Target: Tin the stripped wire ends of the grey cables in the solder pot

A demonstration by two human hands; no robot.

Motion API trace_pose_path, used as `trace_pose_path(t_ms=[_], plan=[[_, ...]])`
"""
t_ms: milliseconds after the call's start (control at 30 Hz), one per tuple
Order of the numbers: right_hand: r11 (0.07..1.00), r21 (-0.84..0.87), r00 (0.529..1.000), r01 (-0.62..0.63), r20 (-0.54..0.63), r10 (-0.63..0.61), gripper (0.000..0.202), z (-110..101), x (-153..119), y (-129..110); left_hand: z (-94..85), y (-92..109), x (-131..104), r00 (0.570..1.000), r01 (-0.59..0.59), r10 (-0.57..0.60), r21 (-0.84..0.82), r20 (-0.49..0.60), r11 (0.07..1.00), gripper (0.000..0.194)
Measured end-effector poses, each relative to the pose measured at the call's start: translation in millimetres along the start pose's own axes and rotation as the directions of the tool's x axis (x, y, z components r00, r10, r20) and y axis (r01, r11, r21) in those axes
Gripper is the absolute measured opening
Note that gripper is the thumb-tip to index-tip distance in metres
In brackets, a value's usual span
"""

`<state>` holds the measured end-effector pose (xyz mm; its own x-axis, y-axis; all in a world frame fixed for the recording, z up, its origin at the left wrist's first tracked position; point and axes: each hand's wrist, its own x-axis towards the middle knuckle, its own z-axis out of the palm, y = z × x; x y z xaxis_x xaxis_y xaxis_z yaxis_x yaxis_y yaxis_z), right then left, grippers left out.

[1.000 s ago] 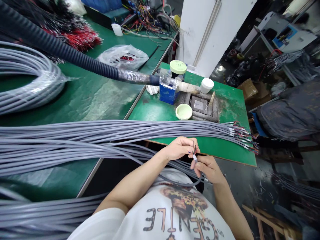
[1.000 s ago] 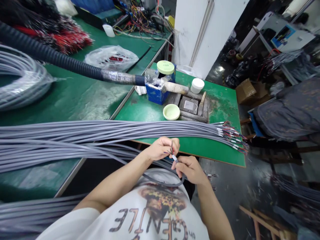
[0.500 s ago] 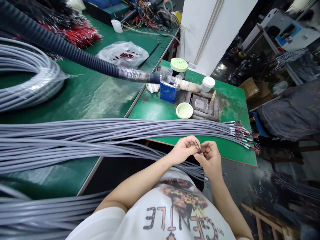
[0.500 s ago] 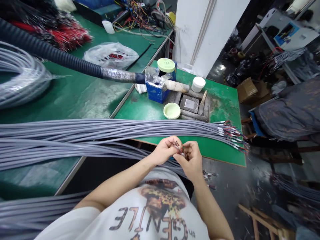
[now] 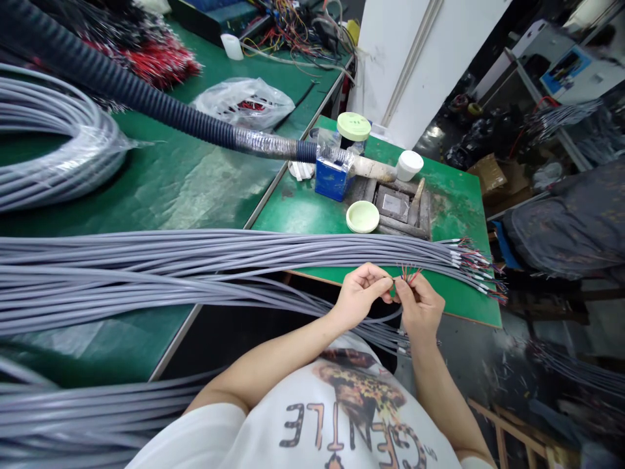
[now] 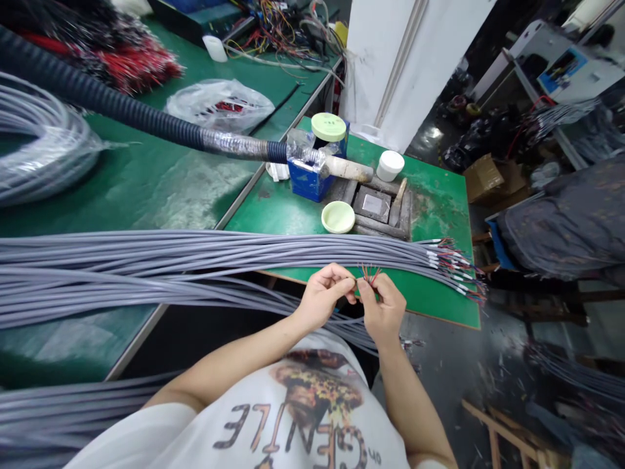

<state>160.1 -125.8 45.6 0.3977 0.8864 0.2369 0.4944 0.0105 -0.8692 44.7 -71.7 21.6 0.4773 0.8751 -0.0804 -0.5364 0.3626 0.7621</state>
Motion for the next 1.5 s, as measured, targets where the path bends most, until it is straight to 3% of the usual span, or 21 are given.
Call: trace_pose_path(t_ms=[133, 200, 233, 300, 367, 433, 533, 633, 767, 867, 933, 1000, 1067, 1100, 1167, 1233, 1367, 1500], plan=[[0.996, -0.056, 0.996, 0.073, 0.053, -0.07, 0.028, -9, 25, -11, -7.8, 7, 1, 0.999, -0.008, 0.012, 0.137, -0.033, 0.991, 0.025], [0.987, -0.099, 0.99, 0.125, 0.085, -0.117, 0.035, -13, 47, -16, -16.8, 14, 2, 0.987, -0.134, 0.156, 0.344, -0.039, 0.929, 0.02], [0.981, -0.121, 0.984, 0.151, 0.112, -0.138, 0.037, -14, 59, -19, -22.2, 18, 3, 0.965, -0.225, 0.263, 0.475, -0.013, 0.851, 0.017], [0.966, -0.162, 0.969, 0.201, 0.179, -0.171, 0.038, -12, 86, -22, -33.3, 24, 7, 0.888, -0.385, 0.447, 0.702, 0.106, 0.599, 0.013], [0.946, -0.199, 0.945, 0.256, 0.258, -0.202, 0.037, -5, 111, -23, -42.8, 26, 11, 0.829, -0.437, 0.513, 0.829, 0.221, 0.349, 0.016], [0.921, -0.23, 0.916, 0.315, 0.328, -0.231, 0.037, 7, 133, -23, -49.3, 25, 16, 0.816, -0.417, 0.509, 0.89, 0.276, 0.186, 0.024], [0.886, -0.284, 0.873, 0.367, 0.433, -0.223, 0.04, 29, 158, -21, -53.4, 19, 21, 0.829, -0.384, 0.464, 0.921, 0.313, 0.066, 0.027], [0.863, -0.327, 0.837, 0.386, 0.516, -0.179, 0.039, 49, 172, -18, -54.3, 15, 23, 0.833, -0.38, 0.443, 0.924, 0.33, 0.027, 0.026], [0.85, -0.343, 0.816, 0.399, 0.555, -0.159, 0.035, 62, 179, -18, -56.2, 15, 23, 0.835, -0.399, 0.442, 0.914, 0.328, 0.074, 0.026], [0.861, -0.308, 0.822, 0.404, 0.534, -0.195, 0.038, 55, 171, -27, -56.3, 17, 22, 0.831, -0.417, 0.485, 0.882, 0.273, 0.218, 0.024], [0.884, -0.241, 0.84, 0.4, 0.482, -0.249, 0.038, 44, 158, -36, -52.8, 21, 21, 0.84, -0.41, 0.516, 0.82, 0.169, 0.399, 0.02], [0.902, -0.178, 0.86, 0.393, 0.42, -0.291, 0.035, 34, 139, -46, -45.5, 26, 20, 0.877, -0.36, 0.481, 0.662, -0.001, 0.657, 0.018], [0.914, -0.134, 0.873, 0.382, 0.377, -0.31, 0.031, 27, 120, -52, -35.8, 32, 21, 0.932, -0.26, 0.333, 0.374, -0.142, 0.89, 0.021], [0.919, -0.116, 0.878, 0.377, 0.362, -0.314, 0.029, 25, 111, -54, -30.9, 34, 22, 0.954, -0.206, 0.245, 0.218, -0.174, 0.954, 0.024], [0.925, -0.089, 0.884, 0.37, 0.34, -0.321, 0.026, 23, 98, -54, -22.6, 38, 25, 0.973, -0.13, 0.124, -0.019, -0.192, 0.991, 0.026], [0.927, -0.073, 0.888, 0.368, 0.324, -0.326, 0.024, 23, 90, -53, -17.7, 38, 28, 0.974, -0.122, 0.094, -0.125, -0.207, 0.985, 0.024], [0.933, -0.051, 0.893, 0.355, 0.313, -0.322, 0.025, 22, 83, -48, -15.3, 35, 29, 0.967, -0.156, 0.117, -0.163, -0.228, 0.974, 0.021], [0.953, -0.028, 0.928, 0.303, 0.238, -0.288, 0.024, 25, 76, -46, -13.4, 27, 27, 0.967, -0.161, 0.116, -0.194, -0.226, 0.968, 0.021]])
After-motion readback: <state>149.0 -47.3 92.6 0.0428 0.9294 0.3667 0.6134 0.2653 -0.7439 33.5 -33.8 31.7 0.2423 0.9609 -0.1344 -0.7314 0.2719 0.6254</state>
